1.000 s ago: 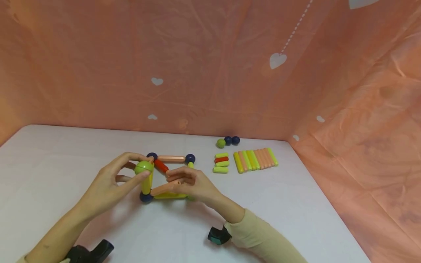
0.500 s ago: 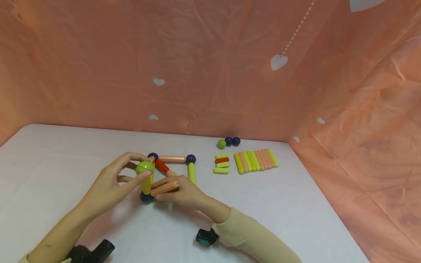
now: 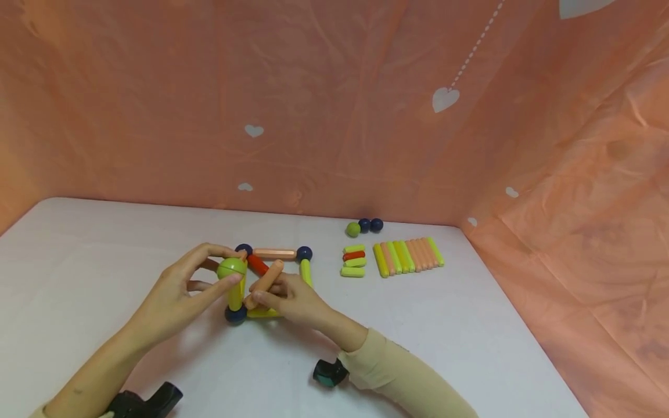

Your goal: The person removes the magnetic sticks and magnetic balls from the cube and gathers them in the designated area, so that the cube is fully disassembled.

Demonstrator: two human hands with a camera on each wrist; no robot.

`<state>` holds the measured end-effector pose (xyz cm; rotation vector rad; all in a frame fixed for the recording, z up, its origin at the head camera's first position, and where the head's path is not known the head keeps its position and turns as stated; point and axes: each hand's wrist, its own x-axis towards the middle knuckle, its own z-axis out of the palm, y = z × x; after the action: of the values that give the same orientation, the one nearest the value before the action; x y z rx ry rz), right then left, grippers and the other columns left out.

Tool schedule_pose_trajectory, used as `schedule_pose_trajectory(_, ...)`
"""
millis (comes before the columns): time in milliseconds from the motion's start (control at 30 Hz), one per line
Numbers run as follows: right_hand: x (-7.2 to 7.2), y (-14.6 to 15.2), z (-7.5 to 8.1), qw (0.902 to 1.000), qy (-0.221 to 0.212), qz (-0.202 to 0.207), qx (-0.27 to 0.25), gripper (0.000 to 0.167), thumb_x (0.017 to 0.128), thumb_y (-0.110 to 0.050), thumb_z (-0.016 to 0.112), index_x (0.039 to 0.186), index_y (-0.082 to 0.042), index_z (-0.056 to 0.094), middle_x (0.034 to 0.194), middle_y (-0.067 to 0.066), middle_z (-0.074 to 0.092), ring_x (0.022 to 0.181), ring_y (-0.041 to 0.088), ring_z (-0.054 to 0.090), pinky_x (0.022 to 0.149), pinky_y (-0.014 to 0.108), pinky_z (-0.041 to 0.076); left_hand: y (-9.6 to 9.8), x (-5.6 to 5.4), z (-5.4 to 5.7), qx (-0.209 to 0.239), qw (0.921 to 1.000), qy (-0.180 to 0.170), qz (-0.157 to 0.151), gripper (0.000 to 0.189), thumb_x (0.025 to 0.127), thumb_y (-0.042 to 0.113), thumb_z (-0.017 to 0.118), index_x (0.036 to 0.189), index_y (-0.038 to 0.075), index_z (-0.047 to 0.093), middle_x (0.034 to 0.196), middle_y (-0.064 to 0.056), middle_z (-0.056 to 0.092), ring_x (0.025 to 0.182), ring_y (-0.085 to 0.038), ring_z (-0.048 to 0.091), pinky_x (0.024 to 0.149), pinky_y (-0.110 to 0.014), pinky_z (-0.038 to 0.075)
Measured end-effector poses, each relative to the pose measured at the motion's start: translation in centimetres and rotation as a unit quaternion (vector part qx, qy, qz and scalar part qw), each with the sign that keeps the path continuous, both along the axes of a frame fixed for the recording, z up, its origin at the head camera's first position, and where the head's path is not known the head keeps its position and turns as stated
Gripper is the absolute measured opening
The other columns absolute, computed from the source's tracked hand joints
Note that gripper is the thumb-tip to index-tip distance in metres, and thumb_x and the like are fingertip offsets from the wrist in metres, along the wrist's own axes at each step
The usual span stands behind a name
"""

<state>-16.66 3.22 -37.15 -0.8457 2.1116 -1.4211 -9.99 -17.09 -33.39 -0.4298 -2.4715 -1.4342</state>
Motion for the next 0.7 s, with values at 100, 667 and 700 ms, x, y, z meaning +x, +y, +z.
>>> schedule_pose_trajectory(100, -0.1, 0.9, 0.2, 0.9994, -0.026, -0.007, -0.023, 0.028, 0.1, -0.011, 0.051, 0.12, 0.008, 0.055, 0.112, 0.024, 0.066, 0.1, 0.023, 0.068, 0.084, 0.025, 0.054, 0.1, 0.1, 0.0, -0.005, 1.0, -0.007, 0.001, 0.032, 0.09, 0.022, 0.068, 0.12, 0.016, 0.057, 0.123, -0.003, 0.059, 0.1, 0.002, 0.049, 0.074, -0.019, 0.054)
schedule_pose_trajectory(667, -1.3, 9.9, 1.8, 0.9852, 0.069, -0.156, 0.021, 0.044, 0.092, -0.011, 0.06, 0.132, 0.002, 0.048, 0.105, 0.021, 0.065, 0.092, 0.023, 0.063, 0.085, 0.033, 0.051, 0.0, 0.2, -0.3, -0.009, 0.9999, -0.009, 0.01, 0.032, 0.09, 0.021, 0.069, 0.119, 0.022, 0.058, 0.122, 0.003, 0.057, 0.1, 0.003, 0.049, 0.073, -0.016, 0.052)
schedule_pose_trajectory(700, -1.4, 10.4, 1.8, 0.9839, 0.077, -0.16, 0.021, 0.043, 0.092, -0.01, 0.06, 0.131, 0.004, 0.049, 0.107, 0.022, 0.064, 0.096, 0.025, 0.063, 0.089, 0.034, 0.05, 0.1, 0.1, -0.3, -0.009, 0.9999, -0.008, 0.01, 0.032, 0.09, 0.02, 0.069, 0.119, 0.022, 0.058, 0.122, 0.003, 0.057, 0.1, 0.004, 0.049, 0.073, -0.016, 0.052)
